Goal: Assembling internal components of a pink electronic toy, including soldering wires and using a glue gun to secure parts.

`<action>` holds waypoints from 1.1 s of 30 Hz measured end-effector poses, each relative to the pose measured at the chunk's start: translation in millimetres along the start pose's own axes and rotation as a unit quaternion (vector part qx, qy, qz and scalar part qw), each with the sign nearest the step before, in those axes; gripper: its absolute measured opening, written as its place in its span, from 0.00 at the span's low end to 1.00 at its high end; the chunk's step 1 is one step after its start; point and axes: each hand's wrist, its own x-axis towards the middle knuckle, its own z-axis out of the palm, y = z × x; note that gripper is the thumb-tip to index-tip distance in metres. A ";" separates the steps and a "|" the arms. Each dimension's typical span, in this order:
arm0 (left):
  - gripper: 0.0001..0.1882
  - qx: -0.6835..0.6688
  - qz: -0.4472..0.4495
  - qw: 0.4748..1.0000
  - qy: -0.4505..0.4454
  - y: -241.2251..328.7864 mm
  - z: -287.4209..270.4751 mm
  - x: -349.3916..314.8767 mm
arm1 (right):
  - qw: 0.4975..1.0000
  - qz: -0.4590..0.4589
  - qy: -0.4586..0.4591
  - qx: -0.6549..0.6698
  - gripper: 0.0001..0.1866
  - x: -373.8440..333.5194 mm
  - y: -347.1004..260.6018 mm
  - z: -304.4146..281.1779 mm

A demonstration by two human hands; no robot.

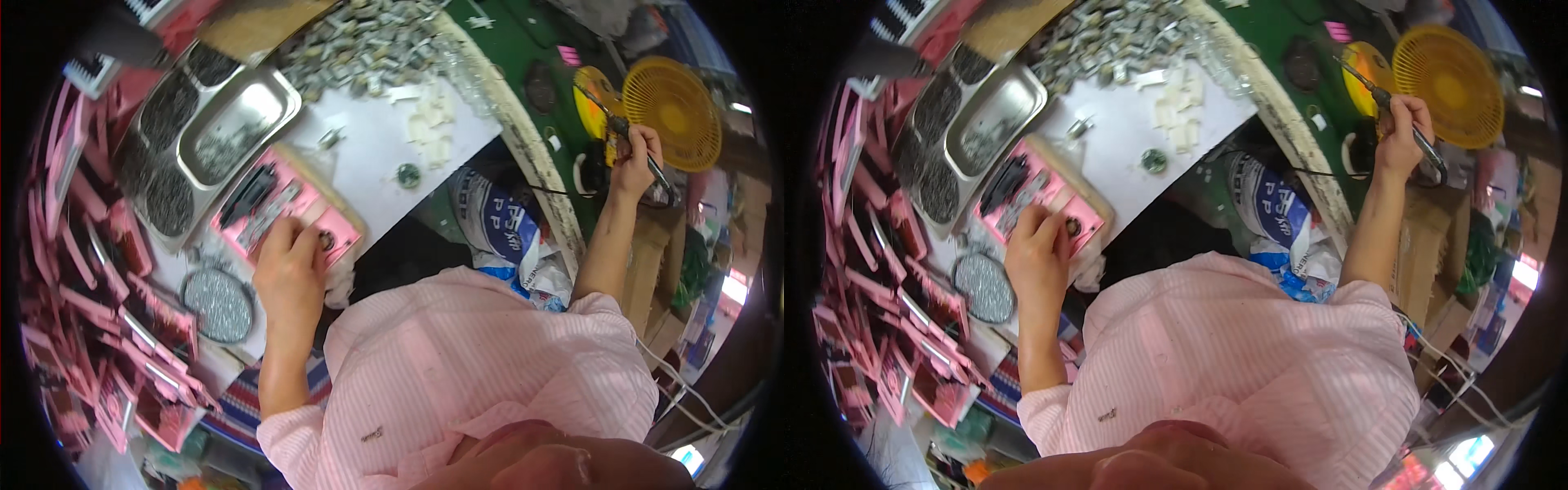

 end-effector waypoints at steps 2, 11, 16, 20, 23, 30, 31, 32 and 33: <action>0.06 -0.012 0.001 1.000 0.002 3.2 0.5 2.9 | 0.998 -0.011 0.053 -0.020 0.02 4.5 -5.5 -12.3; 0.04 0.007 0.009 1.000 0.006 -4.9 4.9 -2.6 | 0.984 0.032 0.055 -0.168 0.06 20.1 39.6 16.2; 0.12 -0.142 -0.052 0.988 0.019 -13.0 -8.8 -11.9 | 0.958 0.242 0.046 0.149 0.16 -5.7 68.4 7.6; 0.09 -0.099 -0.065 0.993 0.019 -14.5 -7.2 -13.9 | 0.873 0.346 -0.069 0.336 0.16 -49.8 47.5 51.9; 0.06 -0.079 -0.045 0.996 0.027 -12.9 5.8 -7.5 | 0.918 0.265 -0.157 0.250 0.12 -76.2 15.6 111.0; 0.09 -0.161 -0.058 0.985 0.028 -13.4 6.5 -6.5 | 0.818 -0.252 -0.513 -0.068 0.10 -150.0 -31.9 229.9; 0.09 -0.203 -0.071 0.976 0.025 -14.8 2.6 -7.0 | 0.805 -0.260 -0.528 -0.074 0.13 -159.2 -37.0 240.5; 0.11 -0.239 -0.094 0.965 0.045 -15.6 0.0 -8.9 | 0.792 -0.269 -0.543 -0.076 0.16 -167.6 -40.1 248.8; 0.12 -0.274 -0.117 0.952 0.064 -16.5 -1.7 -10.6 | 0.790 -0.269 -0.544 -0.087 0.16 -172.8 -41.2 254.0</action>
